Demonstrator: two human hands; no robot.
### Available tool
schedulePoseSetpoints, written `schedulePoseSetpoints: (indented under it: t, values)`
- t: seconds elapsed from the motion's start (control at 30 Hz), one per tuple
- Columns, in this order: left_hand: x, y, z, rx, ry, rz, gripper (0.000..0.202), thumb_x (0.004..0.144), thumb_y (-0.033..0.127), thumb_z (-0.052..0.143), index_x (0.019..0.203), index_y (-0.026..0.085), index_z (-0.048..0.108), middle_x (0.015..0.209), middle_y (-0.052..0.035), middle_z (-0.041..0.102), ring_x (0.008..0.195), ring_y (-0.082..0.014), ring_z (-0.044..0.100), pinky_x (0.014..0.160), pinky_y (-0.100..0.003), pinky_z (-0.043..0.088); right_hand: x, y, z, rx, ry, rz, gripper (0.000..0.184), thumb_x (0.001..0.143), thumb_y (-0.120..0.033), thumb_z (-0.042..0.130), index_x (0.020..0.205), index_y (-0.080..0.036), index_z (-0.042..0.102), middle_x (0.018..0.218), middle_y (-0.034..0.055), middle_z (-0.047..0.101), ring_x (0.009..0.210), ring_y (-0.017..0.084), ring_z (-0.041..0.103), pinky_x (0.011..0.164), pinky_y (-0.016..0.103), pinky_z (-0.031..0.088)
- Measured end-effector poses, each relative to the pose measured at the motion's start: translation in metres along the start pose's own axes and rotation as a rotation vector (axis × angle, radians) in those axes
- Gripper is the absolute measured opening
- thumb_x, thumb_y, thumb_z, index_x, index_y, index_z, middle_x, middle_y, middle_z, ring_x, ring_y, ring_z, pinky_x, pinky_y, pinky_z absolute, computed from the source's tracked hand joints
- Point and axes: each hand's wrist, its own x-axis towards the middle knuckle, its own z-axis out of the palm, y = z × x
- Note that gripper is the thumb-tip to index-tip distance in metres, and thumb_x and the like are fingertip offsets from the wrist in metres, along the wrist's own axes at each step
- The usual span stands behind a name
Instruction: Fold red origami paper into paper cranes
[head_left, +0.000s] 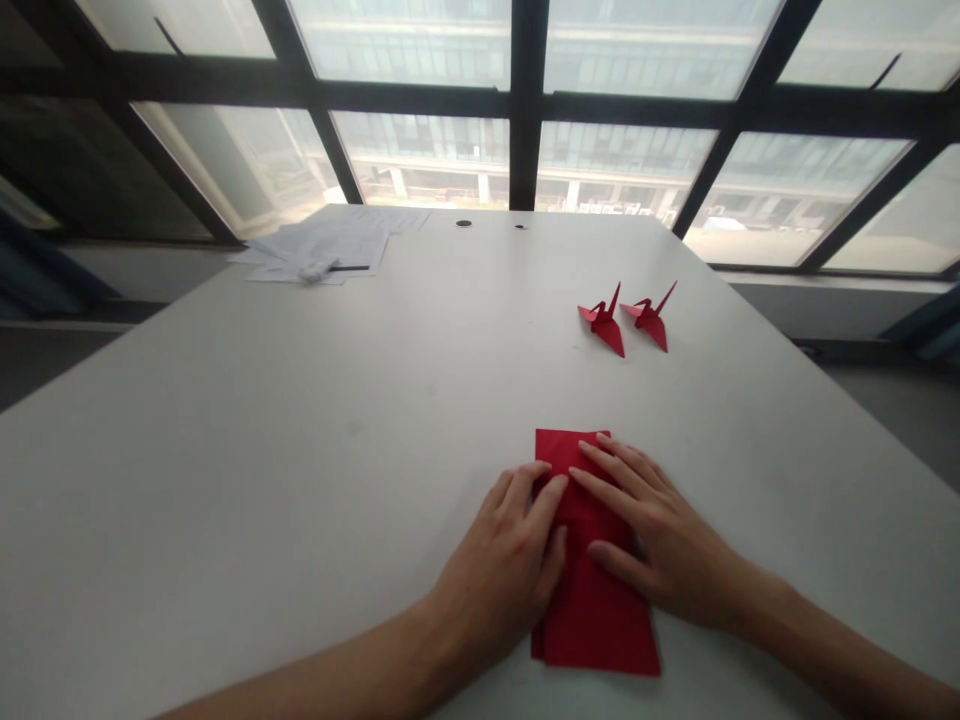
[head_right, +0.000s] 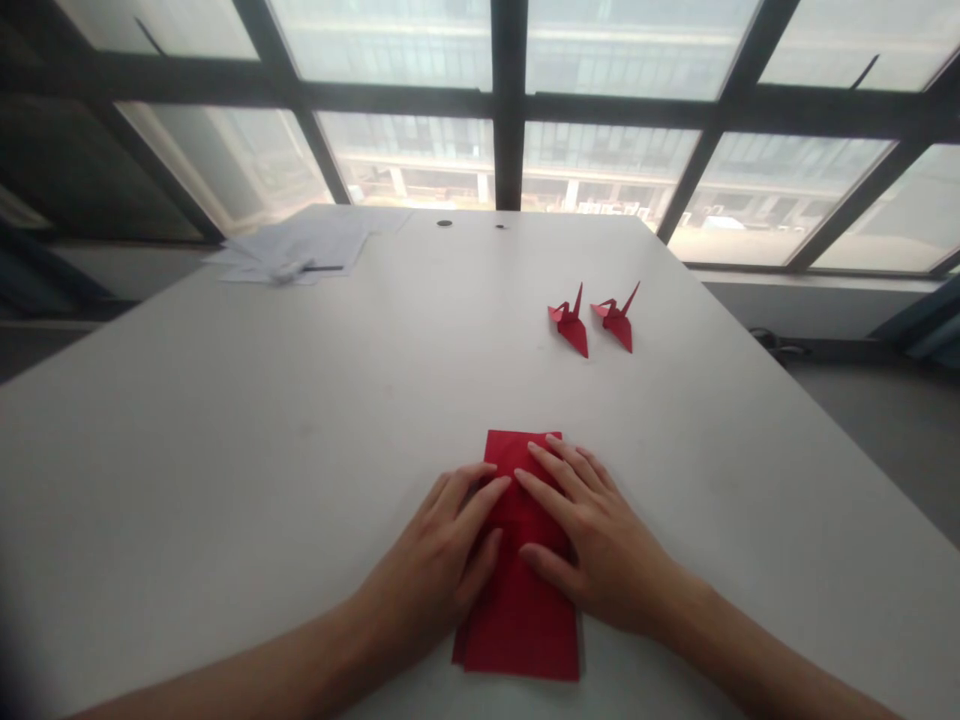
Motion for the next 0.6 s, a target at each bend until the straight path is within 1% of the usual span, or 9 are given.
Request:
schedulePoseSetpoints:
  t: [0.13, 0.27, 0.4, 0.5, 0.6]
  values:
    - [0.003, 0.001, -0.002, -0.091, 0.037, -0.014, 0.044, 0.095, 0.011, 0.047, 0.137, 0.024, 0.05, 0.135, -0.0098, 0.053, 0.123, -0.0262, 0.051, 0.11, -0.046, 0.046, 0.003, -0.002, 0.0, -0.007, 0.006, 0.012, 0.069, 0.089, -0.042, 0.064, 0.153, -0.028, 0.04, 0.163, 0.0058, 0.03, 0.152, 0.034, 0.019, 0.121, 0.057, 0.023]
    - [0.005, -0.003, -0.001, -0.189, 0.1, -0.059, 0.051, 0.095, 0.005, 0.038, 0.141, 0.025, 0.046, 0.132, -0.0099, 0.055, 0.122, -0.0237, 0.053, 0.11, -0.046, 0.046, 0.006, -0.004, -0.001, 0.03, 0.002, 0.013, 0.068, 0.088, -0.041, 0.066, 0.151, -0.029, 0.044, 0.163, 0.006, 0.031, 0.151, 0.035, 0.021, 0.121, 0.058, 0.023]
    - [0.005, -0.008, 0.002, -0.212, 0.108, -0.062, 0.055, 0.093, 0.001, 0.036, 0.141, 0.026, 0.047, 0.133, -0.0097, 0.055, 0.123, -0.0234, 0.053, 0.11, -0.046, 0.046, 0.007, -0.005, -0.002, 0.051, 0.008, 0.018, 0.066, 0.089, -0.041, 0.065, 0.151, -0.029, 0.045, 0.163, 0.0063, 0.031, 0.151, 0.035, 0.021, 0.121, 0.058, 0.023]
    - [0.006, -0.009, 0.001, -0.25, 0.119, -0.055, 0.054, 0.092, -0.001, 0.036, 0.138, 0.026, 0.05, 0.131, -0.0092, 0.055, 0.121, -0.0216, 0.054, 0.109, -0.042, 0.047, 0.008, -0.005, -0.002, 0.047, -0.007, 0.011, 0.069, 0.089, -0.04, 0.065, 0.153, -0.03, 0.04, 0.164, 0.0047, 0.027, 0.152, 0.033, 0.018, 0.122, 0.057, 0.02]
    - [0.007, -0.009, 0.0, -0.29, 0.127, -0.038, 0.051, 0.092, -0.001, 0.037, 0.131, 0.025, 0.056, 0.131, -0.008, 0.054, 0.121, -0.0199, 0.054, 0.109, -0.039, 0.047, 0.009, -0.005, -0.002, 0.024, -0.055, 0.001, 0.072, 0.091, -0.04, 0.062, 0.156, -0.031, 0.033, 0.166, 0.0038, 0.02, 0.153, 0.03, 0.014, 0.124, 0.056, 0.015]
